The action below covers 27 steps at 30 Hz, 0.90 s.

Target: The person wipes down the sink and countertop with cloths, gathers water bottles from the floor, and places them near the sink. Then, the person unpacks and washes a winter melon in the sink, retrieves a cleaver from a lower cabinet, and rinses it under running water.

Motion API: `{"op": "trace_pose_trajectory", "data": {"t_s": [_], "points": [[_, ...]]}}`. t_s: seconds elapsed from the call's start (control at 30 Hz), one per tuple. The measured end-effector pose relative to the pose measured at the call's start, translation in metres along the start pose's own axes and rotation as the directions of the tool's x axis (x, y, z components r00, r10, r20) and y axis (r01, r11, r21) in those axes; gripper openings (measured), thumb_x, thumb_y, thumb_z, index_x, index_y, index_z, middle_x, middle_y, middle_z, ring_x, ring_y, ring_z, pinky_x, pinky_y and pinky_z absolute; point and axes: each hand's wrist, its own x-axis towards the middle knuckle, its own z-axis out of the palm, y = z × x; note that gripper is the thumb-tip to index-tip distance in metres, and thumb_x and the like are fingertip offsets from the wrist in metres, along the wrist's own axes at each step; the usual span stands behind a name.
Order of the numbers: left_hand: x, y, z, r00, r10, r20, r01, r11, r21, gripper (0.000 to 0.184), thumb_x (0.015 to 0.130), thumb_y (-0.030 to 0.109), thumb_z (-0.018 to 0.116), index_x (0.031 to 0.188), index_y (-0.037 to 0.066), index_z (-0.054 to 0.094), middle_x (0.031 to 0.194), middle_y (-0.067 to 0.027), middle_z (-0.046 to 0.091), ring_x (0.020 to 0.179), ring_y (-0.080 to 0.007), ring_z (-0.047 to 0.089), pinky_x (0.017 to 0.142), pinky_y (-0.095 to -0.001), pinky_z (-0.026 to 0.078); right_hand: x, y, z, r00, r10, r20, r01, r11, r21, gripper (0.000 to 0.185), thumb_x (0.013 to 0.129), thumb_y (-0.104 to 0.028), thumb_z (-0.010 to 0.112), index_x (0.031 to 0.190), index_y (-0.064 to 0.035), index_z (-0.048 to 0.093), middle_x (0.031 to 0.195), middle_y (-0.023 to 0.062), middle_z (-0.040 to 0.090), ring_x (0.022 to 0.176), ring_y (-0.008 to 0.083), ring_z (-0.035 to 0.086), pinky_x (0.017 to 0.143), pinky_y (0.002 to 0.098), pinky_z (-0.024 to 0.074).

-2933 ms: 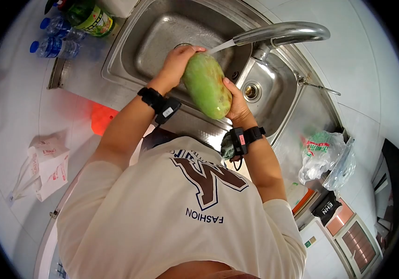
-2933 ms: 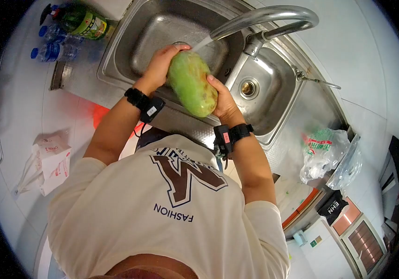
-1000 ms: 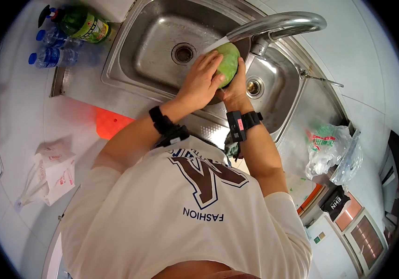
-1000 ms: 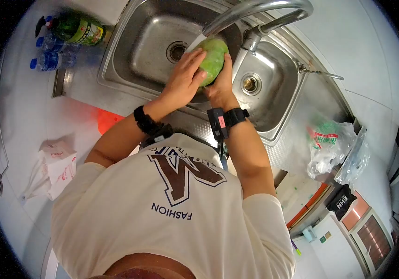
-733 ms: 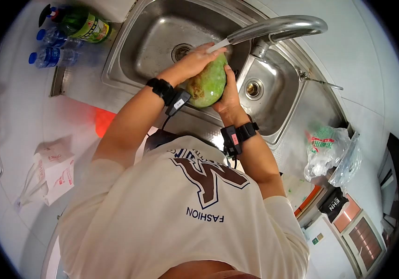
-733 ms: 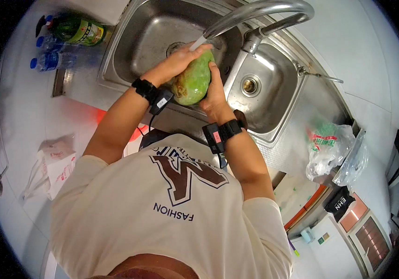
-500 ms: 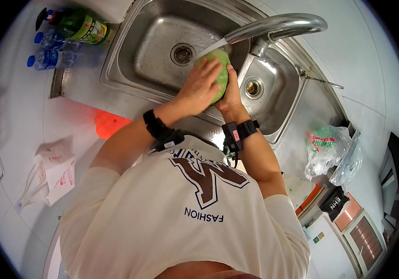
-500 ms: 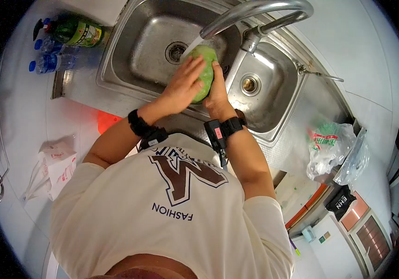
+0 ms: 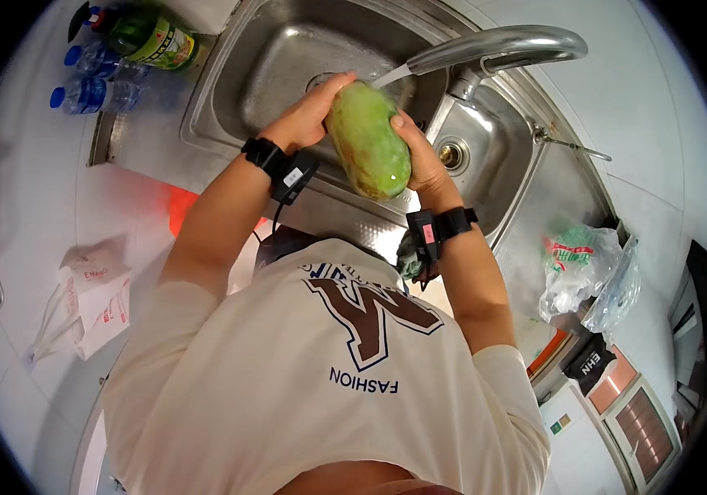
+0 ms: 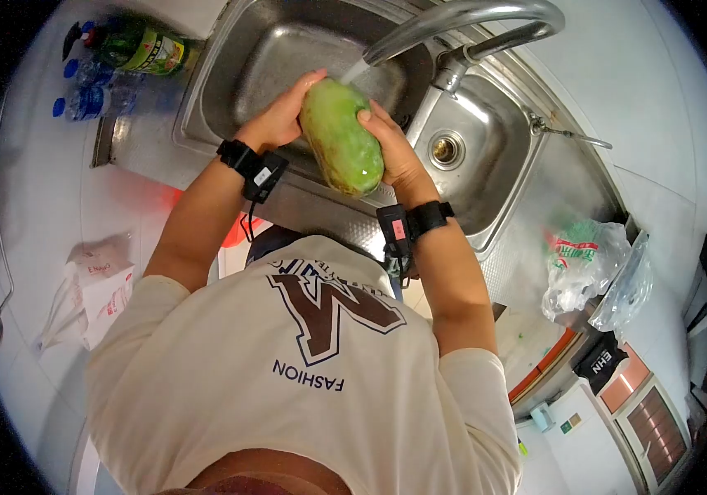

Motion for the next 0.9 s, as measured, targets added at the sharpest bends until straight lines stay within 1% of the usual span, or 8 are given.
{"op": "trace_pose_trajectory", "data": {"t_s": [0.13, 0.2, 0.23, 0.3, 0.4, 0.6, 0.67, 0.9], "points": [[0.007, -0.005, 0.008, 0.987, 0.158, -0.027, -0.159, 0.987, -0.031, 0.041, 0.099, 0.041, 0.048, 0.114, 0.006, 0.063, 0.104, -0.0054, 0.066, 0.102, -0.0145, 0.061, 0.088, -0.0347, 0.048, 0.003, 0.004, 0.003, 0.999, 0.017, -0.044, -0.014, 0.998, 0.058, 0.066, 0.088, -0.034, 0.066, 0.143, -0.005, 0.043, 0.129, 0.0112, 0.057, 0.112, 0.0208, 0.059, 0.094, 0.0328, 0.0495], [0.008, -0.012, 0.019, 0.881, 0.444, -0.164, -0.305, 0.797, 0.521, 0.035, 0.098, 0.033, 0.05, 0.113, 0.004, 0.062, 0.106, -0.0092, 0.066, 0.105, -0.0191, 0.061, 0.093, -0.0358, 0.046, 0.006, 0.012, 0.005, 0.984, -0.039, -0.173, 0.032, 0.999, -0.042, 0.063, 0.091, -0.035, 0.062, 0.142, -0.004, 0.043, 0.128, 0.0117, 0.057, 0.11, 0.021, 0.06, 0.094, 0.0326, 0.0489], [0.007, -0.016, 0.024, 0.88, 0.446, -0.163, -0.306, 0.796, 0.522, 0.035, 0.098, 0.033, 0.05, 0.113, 0.004, 0.062, 0.106, -0.0092, 0.066, 0.105, -0.0191, 0.061, 0.093, -0.0358, 0.046, 0.006, 0.015, 0.005, 0.984, -0.041, -0.172, 0.034, 0.999, -0.043, 0.063, 0.091, -0.035, 0.062, 0.142, -0.004, 0.043, 0.128, 0.0117, 0.057, 0.11, 0.021, 0.06, 0.094, 0.0326, 0.0489], [0.001, -0.028, 0.034, 0.643, 0.762, 0.083, -0.378, 0.221, 0.899, 0.038, 0.094, 0.029, 0.057, 0.123, 0.003, 0.057, 0.123, -0.0189, 0.058, 0.118, -0.0326, 0.054, 0.1, -0.0429, 0.042, 0.009, 0.019, 0.003, 0.99, 0.055, -0.13, -0.03, 0.983, 0.182, 0.057, 0.092, -0.037, 0.059, 0.138, -0.0035, 0.047, 0.127, 0.0115, 0.058, 0.109, 0.0215, 0.06, 0.093, 0.0329, 0.0495], [-0.011, -0.051, 0.047, 0.592, 0.789, 0.162, -0.25, -0.011, 0.968, 0.052, 0.088, 0.03, 0.065, 0.132, 0.006, 0.051, 0.141, -0.0247, 0.042, 0.128, -0.0468, 0.04, 0.106, -0.0515, 0.036, 0.012, 0.025, 0.004, 0.98, -0.012, -0.198, 0.038, 0.991, 0.128, 0.054, 0.095, -0.042, 0.053, 0.134, -0.0051, 0.05, 0.125, 0.0122, 0.059, 0.109, 0.0238, 0.06, 0.093, 0.0355, 0.0502], [-0.056, -0.054, 0.055, 0.647, 0.679, 0.346, -0.423, -0.058, 0.904, 0.081, 0.066, 0.037, 0.084, 0.134, 0.009, 0.05, 0.145, -0.019, 0.038, 0.131, -0.045, 0.036, 0.108, -0.0532, 0.034, 0.009, 0.007, 0.028, 0.958, 0.073, -0.279, 0.06, 0.896, 0.44, 0.058, 0.098, -0.054, 0.036, 0.131, -0.008, 0.051, 0.124, 0.0136, 0.058, 0.112, 0.0283, 0.059, 0.096, 0.0432, 0.0493], [-0.049, -0.044, 0.049, 0.511, 0.741, 0.436, -0.521, -0.136, 0.843, 0.078, 0.062, 0.036, 0.086, 0.129, 0.01, 0.056, 0.14, -0.0126, 0.044, 0.127, -0.0384, 0.042, 0.105, -0.0489, 0.039, 0.004, 0.004, 0.037, 0.957, 0.078, -0.281, 0.055, 0.898, 0.436, 0.06, 0.098, -0.056, 0.033, 0.131, -0.0084, 0.051, 0.126, 0.0136, 0.057, 0.114, 0.0296, 0.058, 0.098, 0.0448, 0.0485], [-0.041, -0.021, 0.036, 0.392, 0.849, 0.354, -0.584, -0.068, 0.809, 0.054, 0.075, 0.016, 0.079, 0.125, 0.01, 0.06, 0.127, -0.0106, 0.059, 0.114, -0.0299, 0.056, 0.099, -0.0388, 0.045, -0.009, -0.007, 0.035, 0.983, 0.015, -0.184, 0.04, 0.956, 0.292, 0.067, 0.095, -0.062, 0.043, 0.141, -0.0138, 0.042, 0.139, 0.0103, 0.048, 0.127, 0.0285, 0.047, 0.103, 0.0505, 0.0426]]}}
